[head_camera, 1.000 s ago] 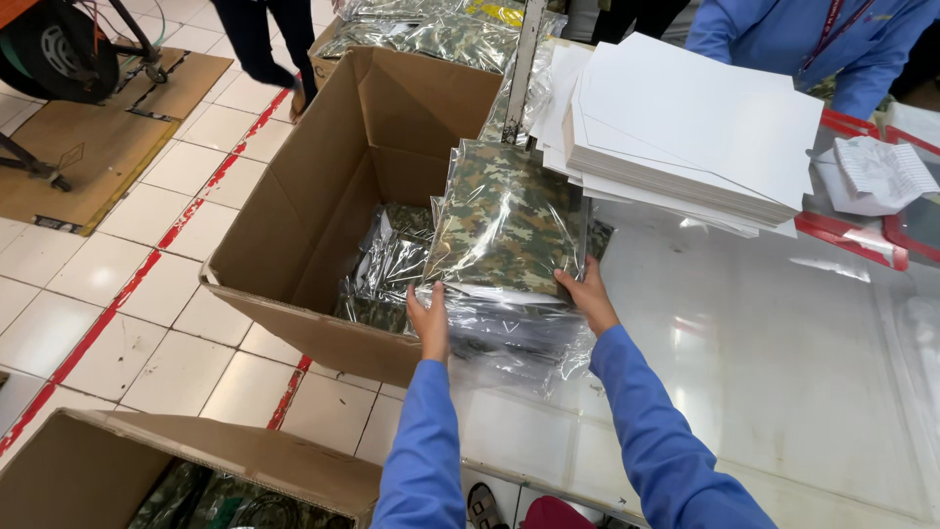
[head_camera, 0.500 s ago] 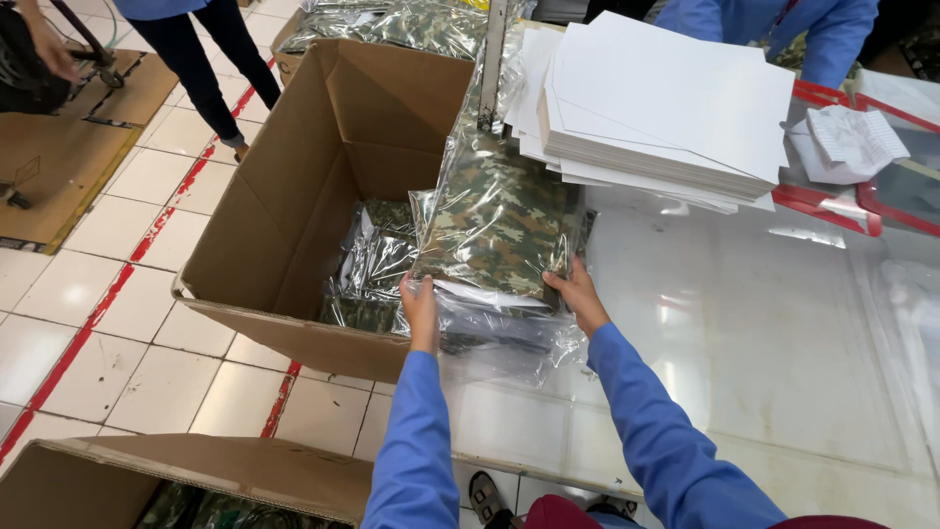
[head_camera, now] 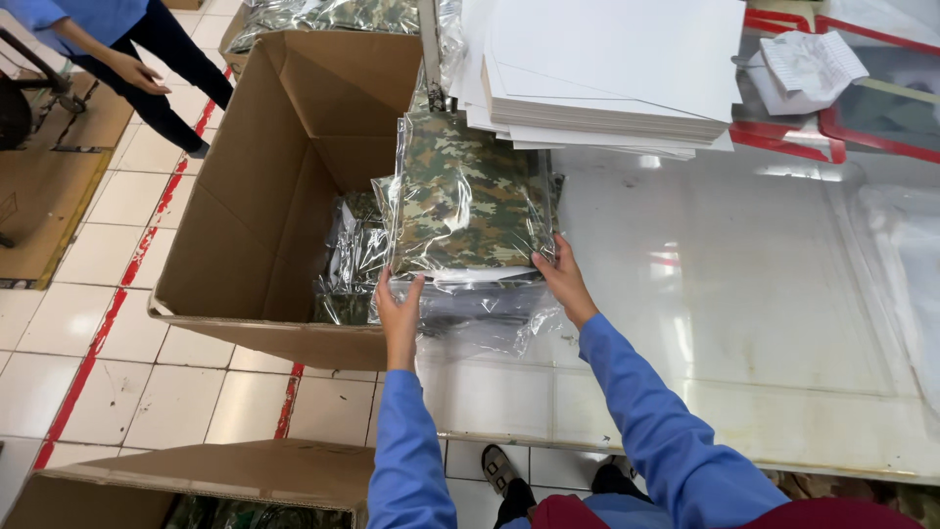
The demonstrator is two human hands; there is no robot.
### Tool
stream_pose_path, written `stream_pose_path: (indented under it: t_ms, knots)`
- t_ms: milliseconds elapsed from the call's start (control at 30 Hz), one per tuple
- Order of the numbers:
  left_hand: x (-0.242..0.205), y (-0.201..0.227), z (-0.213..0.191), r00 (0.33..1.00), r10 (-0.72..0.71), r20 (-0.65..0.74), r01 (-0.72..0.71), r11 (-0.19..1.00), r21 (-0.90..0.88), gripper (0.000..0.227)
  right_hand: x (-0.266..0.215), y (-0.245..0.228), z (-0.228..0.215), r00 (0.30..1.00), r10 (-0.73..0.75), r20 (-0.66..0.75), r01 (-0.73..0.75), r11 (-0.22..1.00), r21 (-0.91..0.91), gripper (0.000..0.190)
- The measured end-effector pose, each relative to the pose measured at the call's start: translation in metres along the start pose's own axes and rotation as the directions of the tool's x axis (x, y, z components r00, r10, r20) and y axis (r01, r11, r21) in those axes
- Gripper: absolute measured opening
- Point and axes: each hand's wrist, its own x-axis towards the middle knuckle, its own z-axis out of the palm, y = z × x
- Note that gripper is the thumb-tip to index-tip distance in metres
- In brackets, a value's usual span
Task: The person folds camouflage-patterned garments around a paper insert, places them into plastic bags, and seals the bags before moving them into a shipping box.
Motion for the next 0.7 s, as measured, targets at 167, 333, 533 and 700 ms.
stream_pose_path:
  t_ms: [167,333,533,700]
  knots:
    - [-0.009,-0.01,0.011,0.994,-0.01,-0.109,0.013,1.0,0.026,0.096,-0.05,-0.004,-0.037,0.998,0.032,-0.056,-0.039,0.99,-0.133,0.084]
    - [-0.005,-0.051,0.03,0.951,0.164,-0.263,-0.123,0.978,0.166,0.104,-0.111,0.026,-0.101,0.987,0.129,-0.097,-0.143,0.977,-0.156,0.079]
    - [-0.11,-0.052,0.057,0.833,0.393,-0.39,-0.301,0.913,0.276,0.1,-0.185,0.113,-0.174,0.98,0.191,-0.045,-0.196,0.963,-0.186,0.07]
    - [-0.275,-0.079,0.145,0.958,0.276,-0.082,-0.233,0.911,0.34,0.086,-0.26,0.169,-0.268,0.988,0.137,-0.072,-0.149,0.969,-0.199,0.051]
